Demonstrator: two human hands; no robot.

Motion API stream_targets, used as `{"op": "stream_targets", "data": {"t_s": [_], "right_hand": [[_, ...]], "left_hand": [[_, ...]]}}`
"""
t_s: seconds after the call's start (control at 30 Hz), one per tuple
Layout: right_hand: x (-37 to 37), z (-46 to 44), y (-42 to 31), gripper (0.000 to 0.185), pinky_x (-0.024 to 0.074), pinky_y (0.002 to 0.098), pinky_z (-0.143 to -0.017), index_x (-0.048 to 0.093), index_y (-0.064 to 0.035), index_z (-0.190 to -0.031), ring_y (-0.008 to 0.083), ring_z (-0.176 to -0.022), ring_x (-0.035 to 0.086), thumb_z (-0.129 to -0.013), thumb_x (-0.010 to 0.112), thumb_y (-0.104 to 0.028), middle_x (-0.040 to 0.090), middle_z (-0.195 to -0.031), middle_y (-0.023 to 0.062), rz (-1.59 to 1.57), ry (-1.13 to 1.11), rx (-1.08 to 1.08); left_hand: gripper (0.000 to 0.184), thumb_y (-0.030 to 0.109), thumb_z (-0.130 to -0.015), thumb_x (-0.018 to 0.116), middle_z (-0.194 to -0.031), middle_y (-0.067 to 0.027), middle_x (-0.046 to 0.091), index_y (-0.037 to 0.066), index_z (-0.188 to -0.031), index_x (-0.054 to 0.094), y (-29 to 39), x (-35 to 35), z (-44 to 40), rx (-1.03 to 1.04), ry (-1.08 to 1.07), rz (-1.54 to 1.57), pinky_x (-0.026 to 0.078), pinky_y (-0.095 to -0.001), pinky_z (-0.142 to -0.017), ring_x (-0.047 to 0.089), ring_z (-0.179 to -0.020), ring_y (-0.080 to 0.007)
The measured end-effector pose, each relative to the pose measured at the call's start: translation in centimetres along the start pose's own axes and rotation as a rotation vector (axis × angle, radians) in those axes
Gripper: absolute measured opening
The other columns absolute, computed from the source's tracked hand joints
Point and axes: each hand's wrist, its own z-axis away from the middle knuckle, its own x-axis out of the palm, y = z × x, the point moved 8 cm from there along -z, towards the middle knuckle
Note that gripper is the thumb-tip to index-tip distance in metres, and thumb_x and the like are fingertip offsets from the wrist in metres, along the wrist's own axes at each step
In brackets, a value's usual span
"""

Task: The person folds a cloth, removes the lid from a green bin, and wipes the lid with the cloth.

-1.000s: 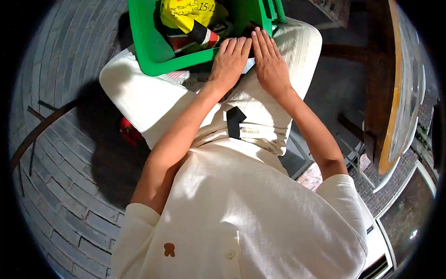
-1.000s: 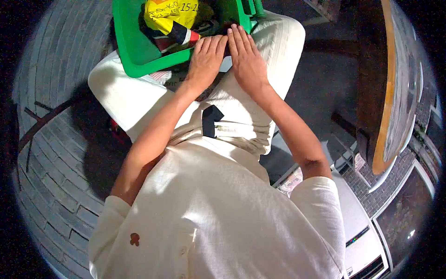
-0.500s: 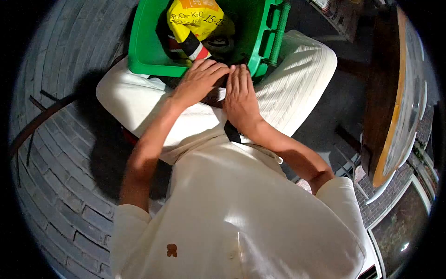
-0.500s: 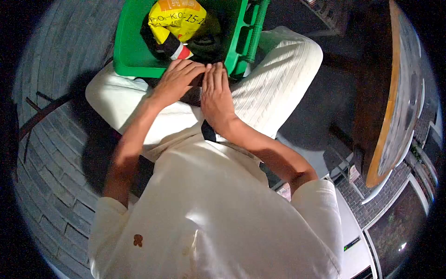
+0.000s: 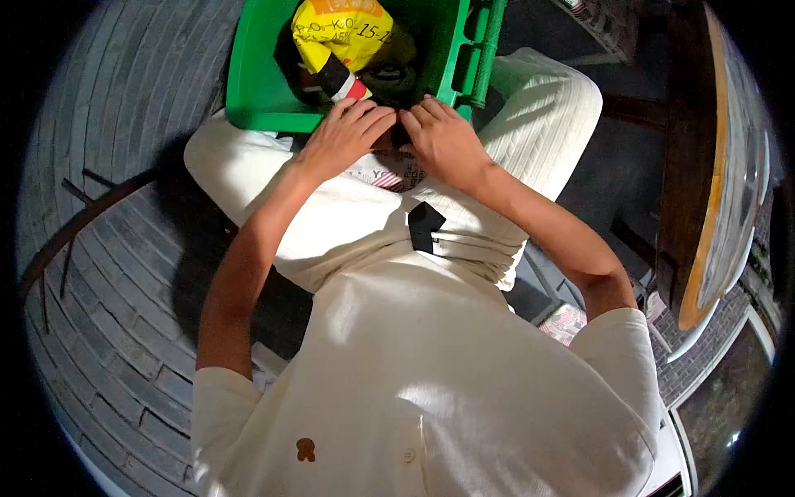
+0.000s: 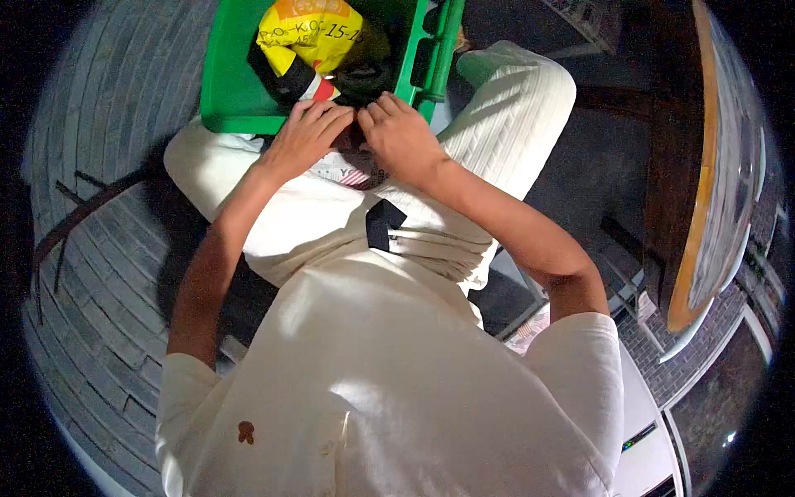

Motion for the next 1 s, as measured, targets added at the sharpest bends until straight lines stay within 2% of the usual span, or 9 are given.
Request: {"op": "stream_targets", "data": {"t_s": [0.23,0.33,0.4,0.47,0.53,0.57,0.8,0.9,1.0], "right_hand": [[0.1,0.9,1.3,0.051,0.0525,0.0503,-0.108,0.064,0.0026,-0.129,0.0404,-0.119,0.064,-0.093,0.086,-0.026,0.067,-0.118,0.0177,0.0,0.023,0.153],[0.5,-0.4,0.9,0.048,0.0521,0.0507,-0.103,0.064,0.0023,-0.126,0.0401,-0.116,0.064,-0.096,0.084,-0.029,0.068,-0.116,0.0178,0.034,0.104,0.197],[1.2,-2.2,0.8,0.044,0.0515,0.0501,-0.099,0.065,0.0004,-0.122,0.0384,-0.112,0.064,-0.098,0.083,-0.032,0.069,-0.114,0.0168,0.021,0.071,0.32],[2.4,-4.6,-0.6,0.043,0.0508,0.0482,-0.096,0.066,-0.0003,-0.117,0.0362,-0.108,0.065,-0.097,0.084,-0.034,0.07,-0.109,0.0161,0.074,0.087,0.31],[3.7,-6.8,-1.8,0.027,0.05,0.0445,-0.095,0.07,-0.0008,-0.113,0.031,-0.106,0.066,-0.094,0.074,-0.02,0.074,-0.109,0.0163,0.174,-0.008,0.318],[3.4,-7.0,-1.8,0.025,0.0503,0.0436,-0.095,0.071,-0.0007,-0.112,0.0307,-0.104,0.067,-0.095,0.07,-0.019,0.075,-0.106,0.0159,0.168,0.02,0.311],[5.9,-12.1,-3.3,0.026,0.0548,0.0403,-0.091,0.071,-0.0016,-0.115,0.0282,-0.104,0.071,-0.093,0.075,-0.016,0.076,-0.109,0.0148,0.21,0.106,0.409],[7.5,-14.3,-3.0,0.052,0.0612,0.0465,-0.094,0.068,0.0028,-0.12,0.0365,-0.106,0.076,-0.094,0.088,-0.038,0.077,-0.113,0.0193,0.049,0.152,0.425],[8.1,-16.9,-3.3,0.059,0.0618,0.0475,-0.093,0.068,0.0028,-0.121,0.0372,-0.107,0.076,-0.093,0.09,-0.044,0.077,-0.113,0.0205,-0.046,0.161,0.444]], "left_hand": [[0.078,0.015,-0.085,0.09,-0.158,0.0038,0.064,0.016,-0.158,0.061,-1.3,-0.5,-2.7,-0.007,0.026,0.104,0.037,-0.0494,-0.126,0.055,-0.148,-0.0228],[0.078,0.014,-0.086,0.089,-0.158,0.0041,0.064,0.018,-0.159,0.061,-3.2,-1.2,-3.3,-0.012,-0.024,-0.001,0.035,-0.0497,-0.129,0.052,-0.153,-0.0213],[0.073,0.008,-0.088,0.086,-0.158,0.0024,0.064,0.018,-0.156,0.064,-4.5,-2.0,-3.2,-0.047,-0.005,0.048,0.032,-0.0511,-0.134,0.051,-0.157,-0.0216],[0.071,0.003,-0.088,0.085,-0.158,0.0018,0.065,0.018,-0.156,0.065,-6.0,-3.2,-2.6,-0.128,-0.081,0.088,0.029,-0.0521,-0.137,0.051,-0.158,-0.0221],[0.072,0.001,-0.088,0.084,-0.159,0.0011,0.064,0.018,-0.155,0.065,-6.8,-3.7,-1.4,-0.156,-0.077,0.097,0.027,-0.0527,-0.138,0.05,-0.16,-0.0227],[0.072,-0.001,-0.088,0.083,-0.16,0.0004,0.064,0.017,-0.155,0.065,-7.0,-3.9,-1.2,-0.175,-0.069,0.11,0.026,-0.0533,-0.139,0.048,-0.161,-0.0234],[0.07,-0.009,-0.089,0.073,-0.167,-0.0013,0.06,0.015,-0.154,0.066,-10.9,-5.2,1.8,-0.297,0.03,-0.016,0.023,-0.0542,-0.139,0.044,-0.165,-0.0281],[0.063,-0.006,-0.094,0.069,-0.166,0.0,0.061,0.016,-0.153,0.068,-12.9,-5.4,2.9,-0.307,0.069,-0.03,0.027,-0.0541,-0.138,0.047,-0.163,-0.03],[0.059,-0.003,-0.096,0.067,-0.166,0.0007,0.062,0.018,-0.151,0.069,-15.6,-6.0,3.8,-0.312,0.082,-0.068,0.03,-0.0557,-0.135,0.049,-0.16,-0.0308]]}}
